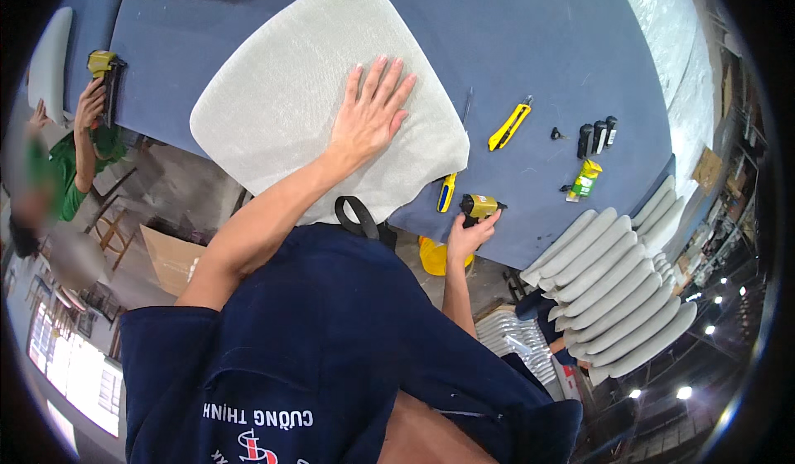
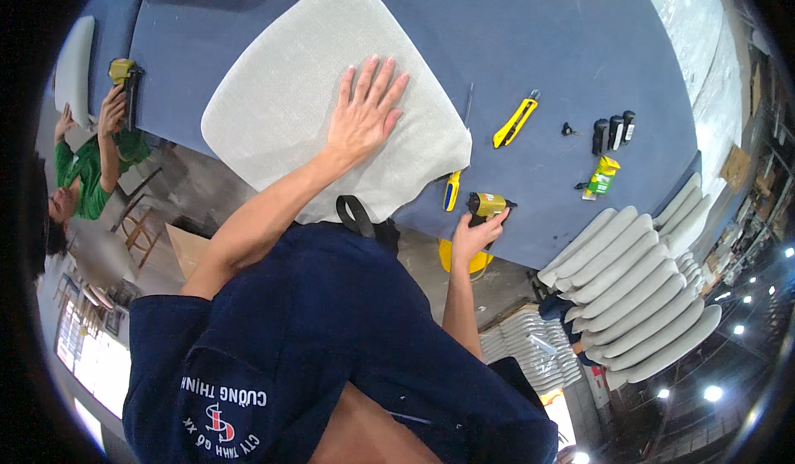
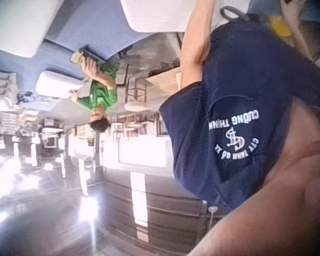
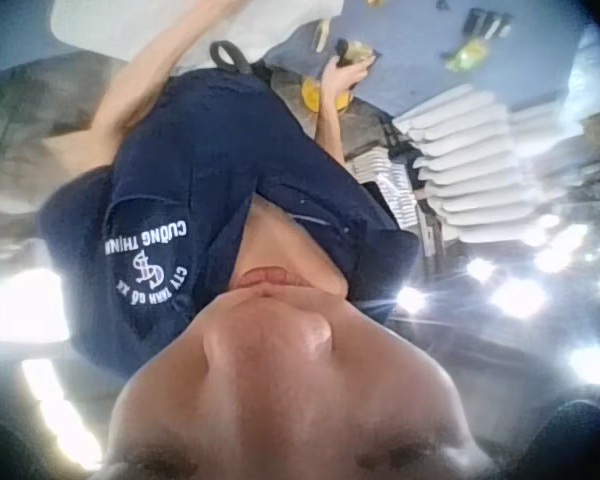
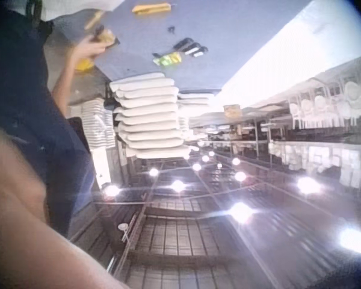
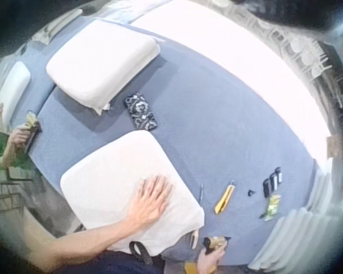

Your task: The person covers a foam cushion with white fabric, smoothing it over the surface and securing it with a staple gun. They trim excess fabric with a utility knife and adjust the cover to fit the cushion shape. The person repeats this process on multiple cushions at a workbench.

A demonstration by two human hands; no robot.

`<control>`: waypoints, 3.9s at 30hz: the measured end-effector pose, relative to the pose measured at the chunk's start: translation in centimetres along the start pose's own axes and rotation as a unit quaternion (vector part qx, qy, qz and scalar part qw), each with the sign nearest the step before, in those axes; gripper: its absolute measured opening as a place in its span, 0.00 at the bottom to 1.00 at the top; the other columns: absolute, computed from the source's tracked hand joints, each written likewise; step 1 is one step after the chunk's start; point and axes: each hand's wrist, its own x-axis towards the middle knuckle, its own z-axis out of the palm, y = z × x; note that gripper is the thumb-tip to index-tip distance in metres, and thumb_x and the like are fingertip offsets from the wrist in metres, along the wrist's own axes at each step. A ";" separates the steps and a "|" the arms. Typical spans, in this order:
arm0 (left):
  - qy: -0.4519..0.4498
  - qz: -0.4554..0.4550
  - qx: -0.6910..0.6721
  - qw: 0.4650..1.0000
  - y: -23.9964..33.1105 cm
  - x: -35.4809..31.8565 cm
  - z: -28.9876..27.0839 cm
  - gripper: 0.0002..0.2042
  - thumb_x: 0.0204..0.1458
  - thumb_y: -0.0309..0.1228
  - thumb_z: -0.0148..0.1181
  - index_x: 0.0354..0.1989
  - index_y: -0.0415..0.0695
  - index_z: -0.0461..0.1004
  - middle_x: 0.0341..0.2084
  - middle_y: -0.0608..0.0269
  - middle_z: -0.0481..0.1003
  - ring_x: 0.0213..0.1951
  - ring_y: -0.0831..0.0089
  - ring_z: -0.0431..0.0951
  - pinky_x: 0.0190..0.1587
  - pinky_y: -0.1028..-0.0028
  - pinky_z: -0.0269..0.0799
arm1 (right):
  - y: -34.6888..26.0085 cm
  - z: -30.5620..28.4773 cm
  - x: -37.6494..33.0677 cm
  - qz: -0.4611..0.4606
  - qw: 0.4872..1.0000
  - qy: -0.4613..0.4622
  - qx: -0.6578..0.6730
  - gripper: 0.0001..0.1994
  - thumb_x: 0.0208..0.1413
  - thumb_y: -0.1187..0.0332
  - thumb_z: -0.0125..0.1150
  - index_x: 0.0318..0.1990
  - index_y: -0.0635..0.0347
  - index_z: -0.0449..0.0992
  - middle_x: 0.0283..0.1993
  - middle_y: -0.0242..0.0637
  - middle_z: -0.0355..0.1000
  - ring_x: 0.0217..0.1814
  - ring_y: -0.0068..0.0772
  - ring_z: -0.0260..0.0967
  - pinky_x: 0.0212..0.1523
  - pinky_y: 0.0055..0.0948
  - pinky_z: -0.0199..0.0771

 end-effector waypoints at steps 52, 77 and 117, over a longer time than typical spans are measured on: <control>0.060 -0.087 0.076 0.992 -19.7 -2.0 -5.0 0.28 0.75 0.50 0.30 0.82 0.68 0.45 0.83 0.66 0.39 0.82 0.58 0.30 0.81 0.48 0.24 | -17.2 -3.5 4.7 -0.043 0.859 -0.394 0.325 0.09 0.65 0.68 0.65 0.46 0.63 0.78 0.20 0.25 0.62 0.17 0.20 0.59 0.21 0.26 0.63; 0.008 0.210 0.093 0.973 0.5 -18.8 4.0 0.29 0.65 0.41 0.50 0.74 0.47 0.63 0.76 0.55 0.59 0.80 0.57 0.50 0.82 0.50 0.33 | -25.3 -4.1 -4.8 -0.124 0.890 -0.430 0.088 0.12 0.58 0.64 0.68 0.30 0.64 0.77 0.19 0.33 0.69 0.16 0.24 0.65 0.18 0.31 0.64; -0.156 0.337 -0.049 0.927 -4.1 -27.3 6.0 0.30 0.62 0.40 0.47 0.72 0.40 0.66 0.74 0.50 0.63 0.78 0.59 0.55 0.81 0.52 0.37 | -24.6 -0.3 -15.3 -0.263 0.878 -0.401 -0.005 0.20 0.55 0.57 0.69 0.36 0.72 0.81 0.31 0.59 0.80 0.42 0.63 0.81 0.41 0.49 0.79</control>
